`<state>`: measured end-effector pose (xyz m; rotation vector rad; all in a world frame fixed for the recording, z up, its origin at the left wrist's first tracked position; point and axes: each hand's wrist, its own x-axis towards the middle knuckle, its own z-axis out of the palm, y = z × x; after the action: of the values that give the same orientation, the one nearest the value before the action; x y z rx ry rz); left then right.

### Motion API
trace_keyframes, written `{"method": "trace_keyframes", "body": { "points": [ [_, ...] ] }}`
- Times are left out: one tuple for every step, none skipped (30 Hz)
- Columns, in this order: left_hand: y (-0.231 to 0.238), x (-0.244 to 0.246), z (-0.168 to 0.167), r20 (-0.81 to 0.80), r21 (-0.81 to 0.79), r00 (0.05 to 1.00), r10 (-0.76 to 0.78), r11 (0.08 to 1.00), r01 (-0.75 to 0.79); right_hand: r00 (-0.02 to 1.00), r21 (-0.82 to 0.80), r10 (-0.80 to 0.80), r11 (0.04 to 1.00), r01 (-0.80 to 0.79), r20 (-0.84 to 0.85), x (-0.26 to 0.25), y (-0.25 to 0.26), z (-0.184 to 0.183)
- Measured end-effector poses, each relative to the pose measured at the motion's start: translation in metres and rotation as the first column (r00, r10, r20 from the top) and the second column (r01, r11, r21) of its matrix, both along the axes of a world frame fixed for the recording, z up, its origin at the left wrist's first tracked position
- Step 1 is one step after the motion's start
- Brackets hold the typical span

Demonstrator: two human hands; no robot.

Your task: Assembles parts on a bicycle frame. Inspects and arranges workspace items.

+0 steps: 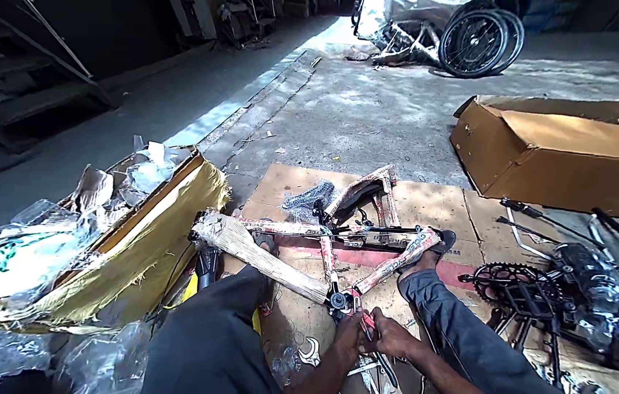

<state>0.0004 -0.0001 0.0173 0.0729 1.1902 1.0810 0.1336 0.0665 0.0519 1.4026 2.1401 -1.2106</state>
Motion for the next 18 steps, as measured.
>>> {"method": "trace_keyframes", "body": {
  "points": [
    [0.005,0.002,0.002,-0.033,-0.031,0.998,0.061,0.998,-0.062,1.0,0.068,0.0,0.998,-0.001,0.021,-0.003,-0.001,0.003],
    [0.008,0.001,0.004,-0.043,-0.057,0.993,0.109,0.992,-0.111,0.999,0.13,0.0,0.992,-0.005,0.038,-0.004,-0.001,0.004],
    [0.01,0.001,0.007,-0.039,-0.078,0.99,0.137,0.987,-0.14,0.999,0.178,0.008,0.984,-0.017,0.05,-0.001,-0.001,0.003],
    [0.01,0.001,0.009,-0.024,-0.097,0.987,0.16,0.982,-0.162,0.998,0.208,0.021,0.978,-0.032,0.054,0.004,-0.001,0.001],
    [0.011,0.001,0.012,-0.008,-0.108,0.984,0.178,0.978,-0.178,0.997,0.221,0.035,0.974,-0.049,0.064,0.012,0.0,-0.001],
    [0.013,0.002,0.012,0.003,-0.116,0.981,0.195,0.974,-0.193,0.995,0.215,0.045,0.975,-0.064,0.094,0.019,0.001,-0.003],
    [0.015,0.003,0.012,0.018,-0.118,0.977,0.213,0.971,-0.209,0.989,0.207,0.048,0.975,-0.076,0.138,0.025,0.003,-0.004],
    [0.017,0.003,0.012,0.041,-0.12,0.972,0.23,0.967,-0.224,0.981,0.206,0.051,0.974,-0.09,0.188,0.03,0.005,-0.003],
    [0.019,0.004,0.013,0.066,-0.122,0.966,0.249,0.963,-0.24,0.969,0.209,0.056,0.972,-0.108,0.239,0.033,0.006,-0.002],
    [0.02,0.005,0.012,0.087,-0.124,0.961,0.264,0.96,-0.253,0.958,0.212,0.059,0.97,-0.123,0.282,0.036,0.006,0.0],
    [0.021,0.007,0.011,0.102,-0.128,0.956,0.276,0.956,-0.263,0.947,0.215,0.066,0.967,-0.139,0.314,0.037,0.006,0.002],
    [0.022,0.007,0.011,0.105,-0.134,0.952,0.286,0.953,-0.272,0.941,0.22,0.074,0.963,-0.153,0.331,0.037,0.006,0.003],
    [0.022,0.008,0.01,0.103,-0.137,0.953,0.286,0.953,-0.271,0.937,0.224,0.082,0.961,-0.165,0.338,0.037,0.005,0.004],
    [0.021,0.007,0.01,0.096,-0.138,0.956,0.277,0.955,-0.263,0.937,0.227,0.082,0.96,-0.166,0.339,0.037,0.001,0.004],
    [0.019,0.007,0.01,0.084,-0.133,0.96,0.267,0.958,-0.255,0.943,0.233,0.067,0.961,-0.149,0.327,0.036,-0.006,0.003],
    [0.016,0.005,0.009,0.066,-0.123,0.965,0.254,0.962,-0.245,0.95,0.248,0.041,0.961,-0.122,0.308,0.035,-0.015,0.002],
    [0.013,0.003,0.008,0.051,-0.114,0.971,0.233,0.967,-0.227,0.956,0.272,0.009,0.958,-0.092,0.293,0.032,-0.024,0.0],
    [0.01,0.0,0.007,0.05,-0.108,0.975,0.217,0.971,-0.211,0.954,0.301,-0.016,0.95,-0.078,0.298,0.03,-0.032,-0.001]
  ]
}}
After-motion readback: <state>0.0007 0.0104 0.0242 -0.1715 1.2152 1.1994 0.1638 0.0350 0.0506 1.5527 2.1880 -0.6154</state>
